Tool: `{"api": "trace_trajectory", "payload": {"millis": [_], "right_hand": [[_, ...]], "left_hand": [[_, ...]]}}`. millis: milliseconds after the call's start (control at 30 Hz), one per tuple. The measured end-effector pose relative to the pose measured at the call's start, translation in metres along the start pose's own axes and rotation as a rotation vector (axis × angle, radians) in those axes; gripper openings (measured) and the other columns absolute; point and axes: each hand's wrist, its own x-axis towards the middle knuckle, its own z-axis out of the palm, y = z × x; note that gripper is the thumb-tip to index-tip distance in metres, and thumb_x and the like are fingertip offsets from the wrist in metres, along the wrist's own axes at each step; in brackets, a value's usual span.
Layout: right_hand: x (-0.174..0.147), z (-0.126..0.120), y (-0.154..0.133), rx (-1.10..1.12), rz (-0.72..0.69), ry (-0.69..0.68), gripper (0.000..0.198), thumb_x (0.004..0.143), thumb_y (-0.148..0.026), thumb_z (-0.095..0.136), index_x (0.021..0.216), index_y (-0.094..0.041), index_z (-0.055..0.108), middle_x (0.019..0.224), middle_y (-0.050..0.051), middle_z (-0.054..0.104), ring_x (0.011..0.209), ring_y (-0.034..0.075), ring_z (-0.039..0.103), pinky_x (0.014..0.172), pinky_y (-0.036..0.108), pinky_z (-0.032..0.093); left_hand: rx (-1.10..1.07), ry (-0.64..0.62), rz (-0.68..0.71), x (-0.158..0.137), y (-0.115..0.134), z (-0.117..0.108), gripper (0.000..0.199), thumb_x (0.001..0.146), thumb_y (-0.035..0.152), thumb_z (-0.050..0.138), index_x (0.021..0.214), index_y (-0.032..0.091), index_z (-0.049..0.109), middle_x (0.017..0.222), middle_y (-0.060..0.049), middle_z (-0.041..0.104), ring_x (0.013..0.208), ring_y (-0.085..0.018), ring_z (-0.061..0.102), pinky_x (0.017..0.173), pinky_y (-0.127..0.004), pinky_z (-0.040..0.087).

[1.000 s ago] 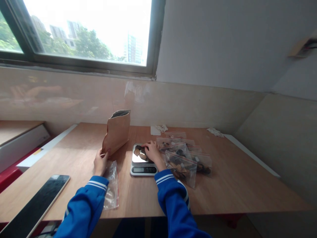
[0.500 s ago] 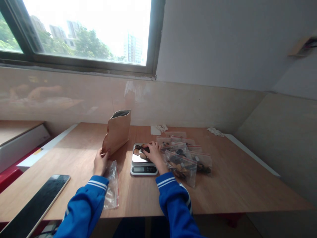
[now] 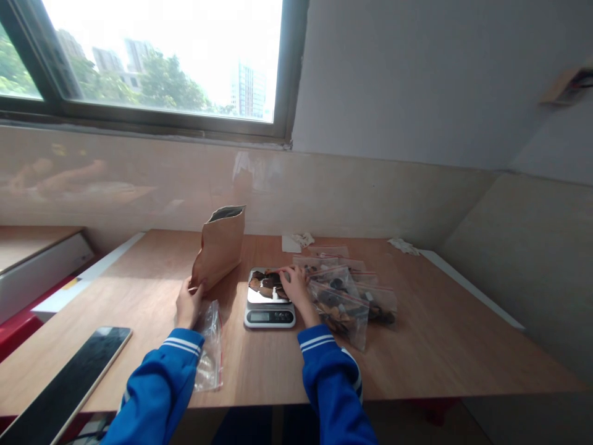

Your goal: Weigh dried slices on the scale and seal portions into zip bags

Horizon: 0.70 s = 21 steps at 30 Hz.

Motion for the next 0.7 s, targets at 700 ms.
{"api": "trace_trajectory", "payload": {"millis": [700], "right_hand": [[0.002, -0.033, -0.023, 0.271, -0.246, 0.234, 0.032, 0.095, -0.027, 0.038, 0.104, -0.02, 0.067, 0.102, 0.009, 0.065, 0.101, 0.022, 0.058, 0.092, 0.037, 0.043]], "left_hand": [[0.026, -0.032, 0.039, -0.001, 0.0, -0.002, 0.041, 0.081, 0.036, 0.058, 0.119, 0.021, 0.058, 0.106, -0.01, 0.068, 0.088, -0.021, 0.066, 0.082, -0.034, 0.051]]}}
